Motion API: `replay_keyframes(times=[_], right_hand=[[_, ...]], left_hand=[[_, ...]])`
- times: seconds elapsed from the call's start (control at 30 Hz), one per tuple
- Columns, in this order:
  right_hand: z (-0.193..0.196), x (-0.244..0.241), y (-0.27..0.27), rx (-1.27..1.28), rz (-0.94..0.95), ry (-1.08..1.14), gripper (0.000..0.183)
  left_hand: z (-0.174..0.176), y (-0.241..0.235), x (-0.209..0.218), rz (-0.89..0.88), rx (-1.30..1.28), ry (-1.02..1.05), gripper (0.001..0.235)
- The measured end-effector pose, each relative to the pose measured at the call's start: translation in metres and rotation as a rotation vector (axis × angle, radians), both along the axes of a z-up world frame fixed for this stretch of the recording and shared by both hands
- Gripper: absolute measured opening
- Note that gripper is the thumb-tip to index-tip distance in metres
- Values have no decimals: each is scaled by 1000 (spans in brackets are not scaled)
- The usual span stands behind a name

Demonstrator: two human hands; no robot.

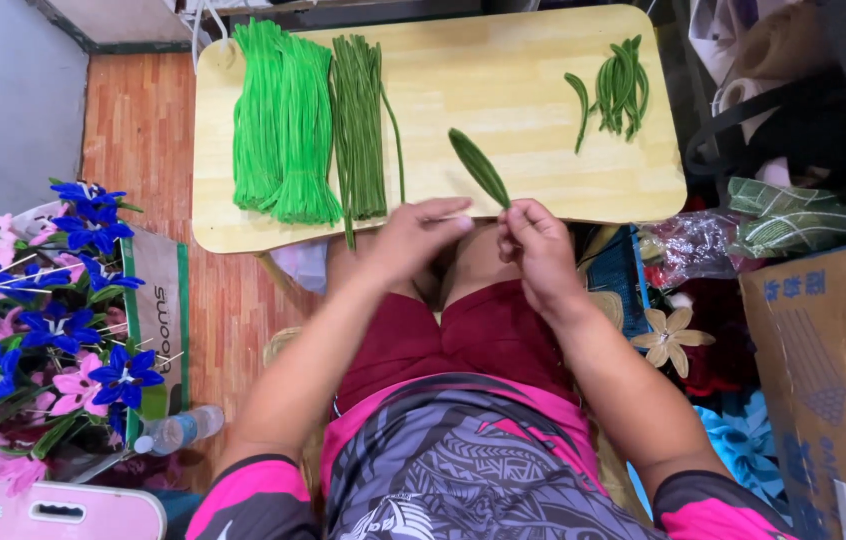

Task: The person braids green cord strands by hand, repeatedly folding and twisting them into a leaf-like shape. The person places each finished braid on the table and picks up new strands to continue the process.

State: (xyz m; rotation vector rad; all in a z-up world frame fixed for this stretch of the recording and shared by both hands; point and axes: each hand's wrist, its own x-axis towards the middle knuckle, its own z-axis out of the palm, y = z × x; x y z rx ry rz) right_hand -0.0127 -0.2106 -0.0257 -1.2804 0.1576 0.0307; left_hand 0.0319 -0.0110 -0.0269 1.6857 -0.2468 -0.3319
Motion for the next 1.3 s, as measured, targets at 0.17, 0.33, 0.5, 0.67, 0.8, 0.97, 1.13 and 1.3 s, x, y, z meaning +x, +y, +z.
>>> replay_keyframes(times=[0.17,0.33,0.5,0.67,0.8,0.97,1.13,1.3], right_hand=[[-28,3,19,-142,-6,-107,26],[-35,1,23,-144,42,-102,29],[-39,-1,29,-131,63,-98,30],[-31,-9,34,-124,89,-73,29],[-37,-12,33,-79,116,-35,29],[-45,-11,29,-117,139,-18,28],[-63,24,-8,-475,135,-3,24],[-79,110,-97,-962,-293,-97,25]], left_hand=[[16,-47,-36,239,-251,24,19],[13,-54,-39,418,-466,198,12],[3,-57,-34,513,-597,131,11],[-9,-43,-21,613,-454,-59,8],[-18,-31,-5,667,-421,-200,5],[-27,-12,9,758,-366,-283,10],[-41,14,20,909,-400,-233,10],[-60,42,29,865,-404,-201,9]])
